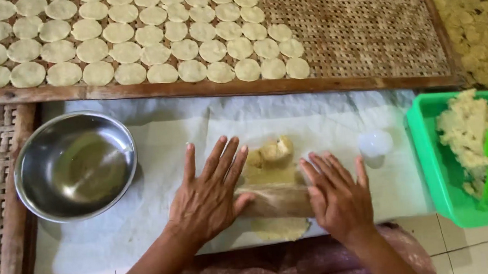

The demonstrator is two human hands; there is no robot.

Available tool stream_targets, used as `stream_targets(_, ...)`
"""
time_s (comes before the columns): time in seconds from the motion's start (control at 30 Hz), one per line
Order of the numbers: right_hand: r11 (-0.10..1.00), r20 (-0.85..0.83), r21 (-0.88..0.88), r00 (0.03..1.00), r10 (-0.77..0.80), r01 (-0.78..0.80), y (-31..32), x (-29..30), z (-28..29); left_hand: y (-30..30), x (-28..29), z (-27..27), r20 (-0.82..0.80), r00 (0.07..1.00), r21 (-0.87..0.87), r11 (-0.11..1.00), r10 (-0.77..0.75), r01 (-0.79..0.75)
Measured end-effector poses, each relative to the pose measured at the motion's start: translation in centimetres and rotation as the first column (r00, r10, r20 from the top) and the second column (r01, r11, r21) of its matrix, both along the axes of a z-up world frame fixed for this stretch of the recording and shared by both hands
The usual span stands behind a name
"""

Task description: Preparing small dough disks by rolling them out and placing them on a drying tray.

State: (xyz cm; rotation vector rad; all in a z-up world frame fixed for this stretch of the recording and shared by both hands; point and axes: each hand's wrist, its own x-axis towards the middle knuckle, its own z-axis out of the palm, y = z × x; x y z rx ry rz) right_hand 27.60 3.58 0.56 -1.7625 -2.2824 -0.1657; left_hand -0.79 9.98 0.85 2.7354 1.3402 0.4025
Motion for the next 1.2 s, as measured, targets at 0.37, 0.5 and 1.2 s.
stream_targets(0.37, 0.993, -0.042, 0.085, 0.996, -0.076, 0.08, 8.0, 1.3, -0.4, 7.8, 1.4, 0.7, -0.172, 0.977, 0.345, 0.936, 0.128, -0.062)
stream_targets(0.5, 0.997, -0.025, 0.065, 0.999, -0.038, 0.039, 8.6, 1.0, -0.1, 7.9, 1.5, 0.4, -0.102, 0.991, 0.322, 0.945, 0.086, -0.049)
stream_targets(1.2, 0.961, 0.037, -0.255, 0.994, -0.103, 0.109, 1.7, -1.1, -0.8, -1.0, -0.5, -0.4, -0.136, 0.977, -0.044, 0.984, 0.167, -0.174)
